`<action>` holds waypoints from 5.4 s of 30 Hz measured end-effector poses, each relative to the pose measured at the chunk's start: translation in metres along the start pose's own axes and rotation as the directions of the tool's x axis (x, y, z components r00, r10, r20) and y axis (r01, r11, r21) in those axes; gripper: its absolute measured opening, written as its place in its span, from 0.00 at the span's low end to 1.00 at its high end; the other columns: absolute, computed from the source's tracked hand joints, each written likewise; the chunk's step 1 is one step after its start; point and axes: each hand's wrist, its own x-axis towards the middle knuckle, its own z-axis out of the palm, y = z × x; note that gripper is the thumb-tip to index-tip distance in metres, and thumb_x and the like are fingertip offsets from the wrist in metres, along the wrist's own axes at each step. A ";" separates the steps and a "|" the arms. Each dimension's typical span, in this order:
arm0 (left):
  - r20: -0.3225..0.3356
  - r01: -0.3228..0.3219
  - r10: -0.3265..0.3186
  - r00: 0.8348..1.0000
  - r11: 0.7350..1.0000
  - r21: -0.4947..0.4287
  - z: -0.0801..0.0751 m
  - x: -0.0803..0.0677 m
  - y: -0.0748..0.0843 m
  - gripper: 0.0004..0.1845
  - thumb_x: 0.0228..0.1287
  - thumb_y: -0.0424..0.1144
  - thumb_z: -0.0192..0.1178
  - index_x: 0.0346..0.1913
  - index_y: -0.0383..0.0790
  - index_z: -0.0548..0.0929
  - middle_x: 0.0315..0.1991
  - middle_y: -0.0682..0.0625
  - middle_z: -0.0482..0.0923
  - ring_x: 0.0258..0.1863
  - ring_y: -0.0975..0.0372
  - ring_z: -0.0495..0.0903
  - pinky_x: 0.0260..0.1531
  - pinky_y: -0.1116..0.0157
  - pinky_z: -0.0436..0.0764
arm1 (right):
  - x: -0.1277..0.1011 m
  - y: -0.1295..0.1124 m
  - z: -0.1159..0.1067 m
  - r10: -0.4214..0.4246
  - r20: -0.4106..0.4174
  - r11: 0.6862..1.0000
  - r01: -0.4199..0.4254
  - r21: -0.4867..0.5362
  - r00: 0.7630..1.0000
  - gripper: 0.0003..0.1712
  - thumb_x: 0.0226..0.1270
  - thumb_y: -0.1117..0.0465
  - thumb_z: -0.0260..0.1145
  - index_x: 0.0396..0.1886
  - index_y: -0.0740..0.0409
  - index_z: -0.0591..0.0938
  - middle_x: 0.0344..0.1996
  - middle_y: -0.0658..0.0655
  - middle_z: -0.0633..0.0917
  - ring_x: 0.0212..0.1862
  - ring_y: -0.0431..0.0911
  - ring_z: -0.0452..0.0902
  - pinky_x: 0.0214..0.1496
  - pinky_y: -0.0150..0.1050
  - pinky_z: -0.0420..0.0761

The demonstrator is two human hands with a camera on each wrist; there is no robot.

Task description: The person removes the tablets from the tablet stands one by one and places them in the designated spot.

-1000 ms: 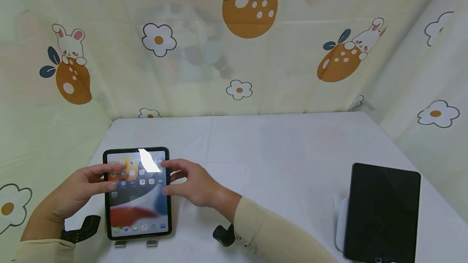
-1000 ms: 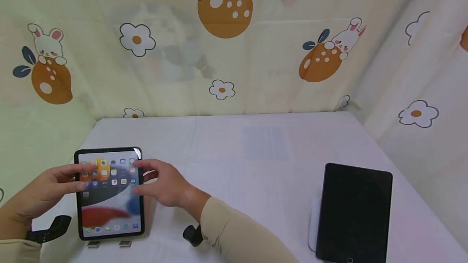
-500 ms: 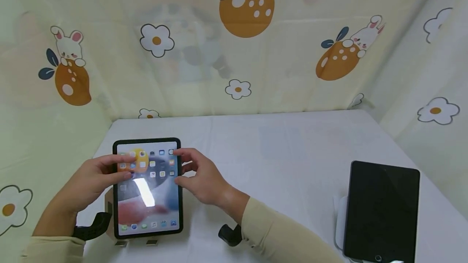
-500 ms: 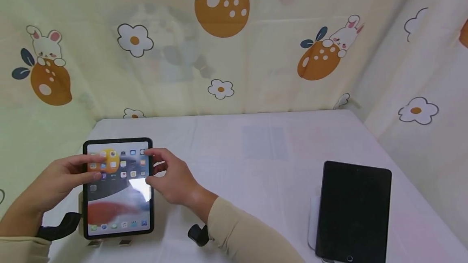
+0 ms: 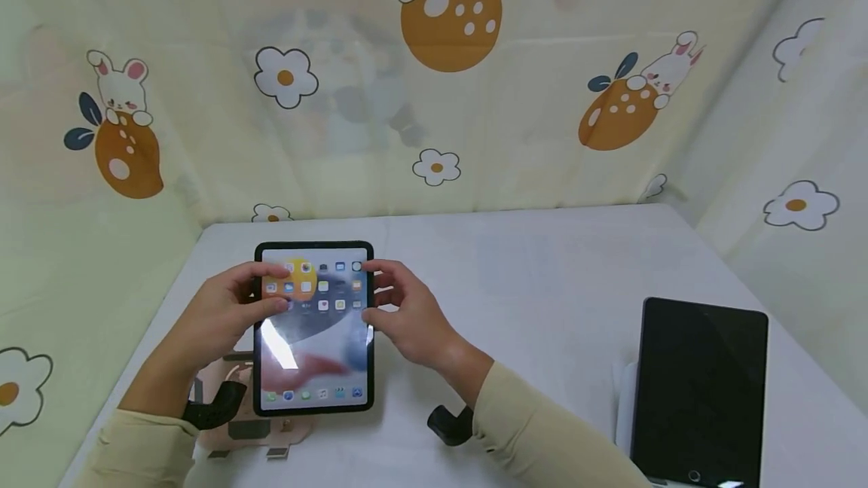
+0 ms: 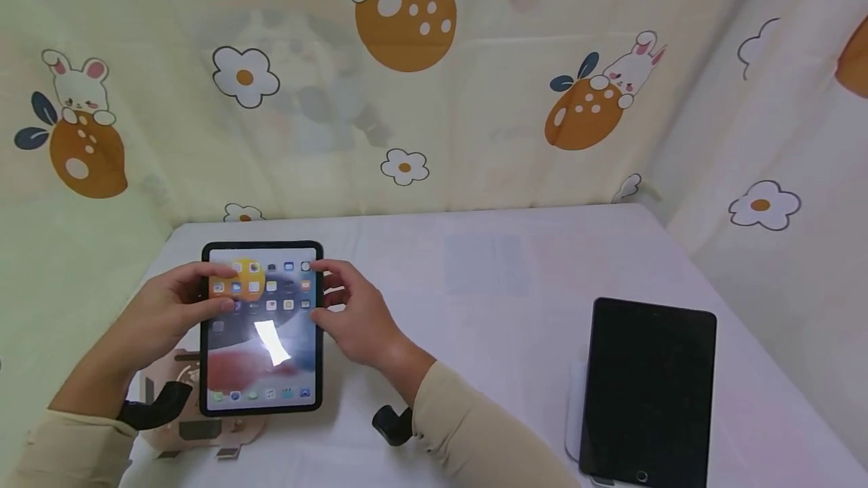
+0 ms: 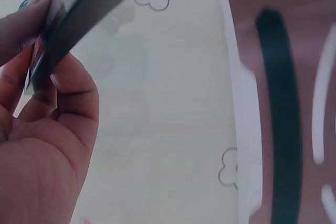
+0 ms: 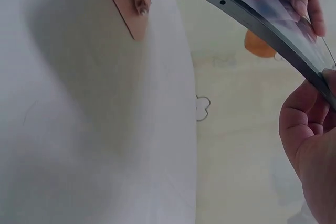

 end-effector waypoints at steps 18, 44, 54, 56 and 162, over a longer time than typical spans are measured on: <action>0.056 0.126 -0.127 0.990 0.992 0.019 0.044 0.053 0.020 0.20 0.67 0.32 0.65 0.60 0.39 0.76 0.54 0.36 0.74 0.51 0.45 0.76 0.51 0.56 0.82 | 0.003 0.020 -0.044 0.088 -0.170 0.995 -0.078 0.064 0.982 0.34 0.66 0.75 0.64 0.70 0.55 0.69 0.50 0.63 0.77 0.46 0.52 0.78 0.45 0.46 0.85; 0.137 0.210 -0.218 0.966 0.975 0.075 0.079 0.105 0.032 0.19 0.64 0.25 0.65 0.56 0.37 0.76 0.58 0.38 0.72 0.53 0.47 0.75 0.54 0.56 0.79 | 0.015 0.047 -0.075 0.250 -0.240 0.968 -0.240 0.067 0.938 0.33 0.68 0.73 0.63 0.71 0.52 0.70 0.52 0.61 0.74 0.47 0.52 0.78 0.45 0.41 0.84; 0.129 0.253 -0.254 0.959 0.967 0.024 0.097 0.117 0.026 0.20 0.62 0.23 0.64 0.56 0.36 0.76 0.57 0.38 0.74 0.53 0.48 0.75 0.56 0.56 0.77 | 0.015 0.053 -0.086 0.268 -0.250 0.963 -0.268 0.037 0.930 0.32 0.69 0.72 0.63 0.71 0.54 0.70 0.53 0.62 0.74 0.47 0.52 0.79 0.45 0.41 0.84; 0.130 0.262 -0.262 0.956 0.965 0.017 0.100 0.119 0.024 0.20 0.62 0.23 0.64 0.56 0.36 0.75 0.56 0.38 0.75 0.52 0.48 0.75 0.55 0.56 0.77 | 0.015 0.055 -0.087 0.271 -0.251 0.962 -0.271 0.036 0.929 0.32 0.68 0.73 0.63 0.71 0.54 0.70 0.52 0.62 0.74 0.47 0.52 0.79 0.44 0.41 0.84; 0.108 0.453 -0.445 0.889 0.890 -0.062 0.126 0.128 -0.015 0.30 0.71 0.38 0.61 0.73 0.44 0.67 0.65 0.36 0.67 0.55 0.48 0.74 0.58 0.56 0.76 | 0.028 0.090 -0.085 0.385 -0.103 0.920 -0.390 -0.036 0.917 0.34 0.66 0.62 0.70 0.70 0.61 0.70 0.66 0.61 0.75 0.66 0.54 0.72 0.64 0.50 0.73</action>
